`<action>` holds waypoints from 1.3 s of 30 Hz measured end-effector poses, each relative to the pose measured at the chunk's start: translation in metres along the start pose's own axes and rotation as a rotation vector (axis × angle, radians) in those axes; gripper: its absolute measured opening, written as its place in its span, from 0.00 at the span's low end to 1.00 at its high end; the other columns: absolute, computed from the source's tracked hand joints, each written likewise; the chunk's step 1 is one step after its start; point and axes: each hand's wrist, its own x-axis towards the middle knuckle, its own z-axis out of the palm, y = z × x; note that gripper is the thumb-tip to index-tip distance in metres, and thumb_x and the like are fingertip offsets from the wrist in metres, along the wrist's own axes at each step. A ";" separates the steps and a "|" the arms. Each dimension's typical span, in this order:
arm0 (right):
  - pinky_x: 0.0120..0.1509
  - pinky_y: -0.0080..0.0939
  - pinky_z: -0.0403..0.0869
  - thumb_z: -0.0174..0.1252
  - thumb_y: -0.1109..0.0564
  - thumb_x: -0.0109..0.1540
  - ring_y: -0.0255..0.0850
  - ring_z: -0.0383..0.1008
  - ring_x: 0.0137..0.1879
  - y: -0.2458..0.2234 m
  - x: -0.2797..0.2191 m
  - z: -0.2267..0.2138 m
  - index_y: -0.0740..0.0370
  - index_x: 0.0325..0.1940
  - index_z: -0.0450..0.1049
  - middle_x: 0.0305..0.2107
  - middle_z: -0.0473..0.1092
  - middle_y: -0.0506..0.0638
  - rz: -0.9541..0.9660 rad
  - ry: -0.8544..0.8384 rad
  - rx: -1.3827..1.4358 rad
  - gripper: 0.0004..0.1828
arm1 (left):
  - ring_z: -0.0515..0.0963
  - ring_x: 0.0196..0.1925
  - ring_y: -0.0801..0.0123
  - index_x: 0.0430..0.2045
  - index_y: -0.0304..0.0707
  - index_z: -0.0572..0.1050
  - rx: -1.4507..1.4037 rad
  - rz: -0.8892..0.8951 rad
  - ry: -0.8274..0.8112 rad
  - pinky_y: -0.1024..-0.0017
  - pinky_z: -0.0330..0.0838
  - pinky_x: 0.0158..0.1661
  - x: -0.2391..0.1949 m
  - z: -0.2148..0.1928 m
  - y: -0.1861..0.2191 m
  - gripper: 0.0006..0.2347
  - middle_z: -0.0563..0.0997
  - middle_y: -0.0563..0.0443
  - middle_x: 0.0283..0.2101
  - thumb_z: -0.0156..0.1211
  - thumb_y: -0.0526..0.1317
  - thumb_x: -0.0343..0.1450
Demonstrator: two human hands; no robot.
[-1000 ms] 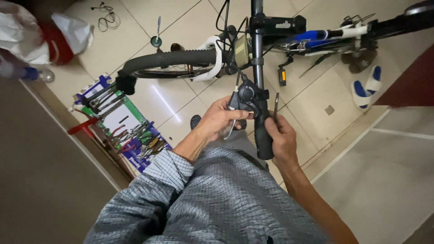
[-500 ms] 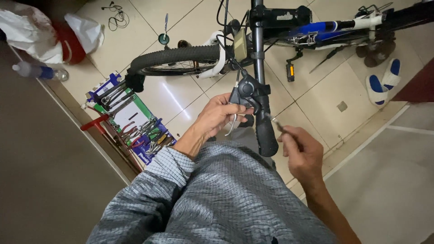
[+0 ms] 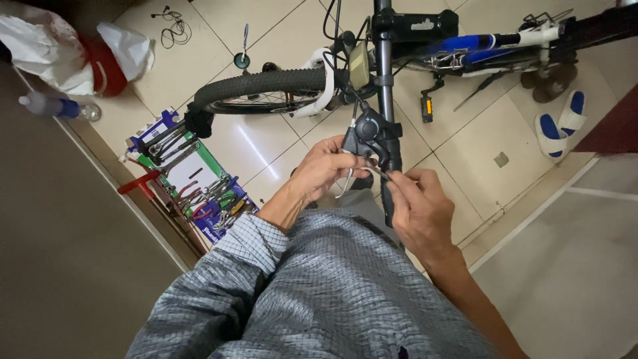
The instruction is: The person uses an Allen key to loosen the bolts on the bicycle handlebar stem and the brake lever clamp. They then rotate the handlebar to a new position and tighten the bolts back down to secure it.
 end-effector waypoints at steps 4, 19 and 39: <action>0.42 0.43 0.78 0.62 0.62 0.65 0.51 0.78 0.37 0.002 -0.001 0.002 0.63 0.49 0.81 0.39 0.68 0.57 0.029 -0.015 -0.010 0.08 | 0.87 0.36 0.56 0.36 0.28 0.79 0.006 0.032 -0.023 0.62 0.85 0.39 0.000 -0.005 -0.009 0.16 0.83 0.41 0.31 0.70 0.23 0.55; 0.49 0.51 0.79 0.60 0.62 0.66 0.60 0.79 0.47 -0.027 0.014 -0.013 0.60 0.48 0.80 0.47 0.70 0.64 0.137 -0.077 -0.009 0.07 | 0.82 0.22 0.70 0.26 0.30 0.76 0.192 0.150 0.032 0.75 0.81 0.29 -0.015 0.021 0.013 0.17 0.79 0.46 0.20 0.82 0.35 0.53; 0.46 0.43 0.80 0.62 0.58 0.66 0.51 0.81 0.46 -0.013 -0.010 0.013 0.58 0.55 0.78 0.47 0.71 0.59 -0.014 -0.006 -0.268 0.13 | 0.82 0.20 0.71 0.26 0.32 0.76 0.177 0.120 0.043 0.76 0.78 0.31 -0.016 0.027 0.010 0.15 0.80 0.46 0.20 0.80 0.34 0.55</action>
